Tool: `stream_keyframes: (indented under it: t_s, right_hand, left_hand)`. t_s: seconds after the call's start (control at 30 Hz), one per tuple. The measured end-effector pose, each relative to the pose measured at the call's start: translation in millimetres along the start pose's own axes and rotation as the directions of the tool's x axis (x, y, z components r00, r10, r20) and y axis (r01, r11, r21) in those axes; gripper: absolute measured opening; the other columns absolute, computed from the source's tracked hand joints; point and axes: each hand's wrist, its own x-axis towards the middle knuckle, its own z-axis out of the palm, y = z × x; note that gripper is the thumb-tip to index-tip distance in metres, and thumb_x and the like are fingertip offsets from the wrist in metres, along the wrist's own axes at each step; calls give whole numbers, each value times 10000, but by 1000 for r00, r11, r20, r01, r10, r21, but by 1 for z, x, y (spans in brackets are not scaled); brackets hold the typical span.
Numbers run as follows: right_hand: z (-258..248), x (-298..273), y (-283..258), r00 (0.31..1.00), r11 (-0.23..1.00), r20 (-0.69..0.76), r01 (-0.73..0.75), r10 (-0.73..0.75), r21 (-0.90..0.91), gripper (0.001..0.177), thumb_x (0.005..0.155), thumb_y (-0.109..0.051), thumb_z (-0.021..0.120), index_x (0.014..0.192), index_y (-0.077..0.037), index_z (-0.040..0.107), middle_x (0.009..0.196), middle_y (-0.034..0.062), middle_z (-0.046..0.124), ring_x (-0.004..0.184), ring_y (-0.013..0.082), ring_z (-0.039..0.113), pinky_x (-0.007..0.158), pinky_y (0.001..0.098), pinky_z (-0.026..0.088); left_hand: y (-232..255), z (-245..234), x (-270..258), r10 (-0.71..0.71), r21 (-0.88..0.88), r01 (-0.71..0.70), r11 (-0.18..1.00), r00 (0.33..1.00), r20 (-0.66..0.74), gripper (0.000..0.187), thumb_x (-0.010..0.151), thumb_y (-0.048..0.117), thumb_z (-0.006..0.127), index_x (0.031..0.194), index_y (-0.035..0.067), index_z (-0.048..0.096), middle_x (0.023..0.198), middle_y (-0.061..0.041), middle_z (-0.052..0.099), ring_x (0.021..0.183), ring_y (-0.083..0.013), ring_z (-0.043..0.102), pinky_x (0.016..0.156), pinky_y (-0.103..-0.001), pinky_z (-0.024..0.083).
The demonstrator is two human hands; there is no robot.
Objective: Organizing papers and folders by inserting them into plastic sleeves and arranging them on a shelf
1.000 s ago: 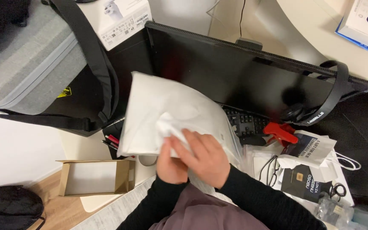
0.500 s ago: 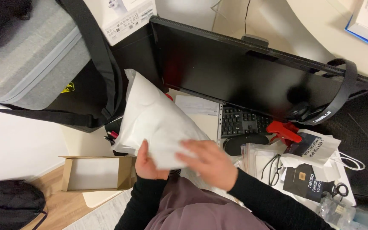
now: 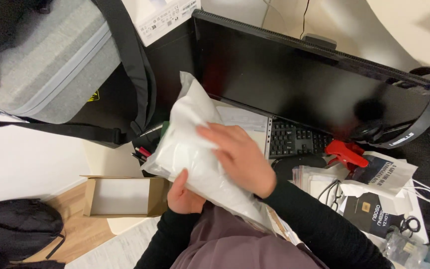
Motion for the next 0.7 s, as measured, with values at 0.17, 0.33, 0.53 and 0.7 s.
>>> stream_keyframes:
  t_s: [0.17,0.33,0.53,0.7]
  right_hand:
    - [36,-7,67,990,990,-1,-141,141,12,502,968,-85,568,1453,-212,599,1405,174,624,1273,428,597,1056,535,486]
    - [92,-57,183,915,986,401,25,43,-165,330,914,-187,640,1204,-39,690,1179,227,696,1033,400,676,913,472,523]
    - [64,-58,284,936,815,104,-234,337,-530,663,992,-358,527,1612,-255,313,1623,256,330,1484,512,274,1143,620,278]
    - [15,-64,135,527,468,166,-833,834,296,845,875,-673,342,1550,-175,442,1632,31,401,1516,196,362,1263,302,204]
  left_hand:
    - [21,-57,11,17,3,-18,1000,989,147,691,1005,426,337,1601,76,328,1593,-216,434,1401,-392,474,1201,-603,254]
    - [51,25,3,-23,25,33,999,950,-312,760,907,376,393,1577,17,389,1533,-193,486,1412,-388,448,1182,-529,344]
    - [44,-2,11,22,-150,11,989,976,218,598,1078,309,494,1577,6,363,1556,-204,476,1434,-367,453,1202,-510,360]
    - [34,-11,32,-12,-198,109,974,899,438,609,1121,307,451,1630,39,250,1643,-162,355,1518,-327,336,1281,-486,241]
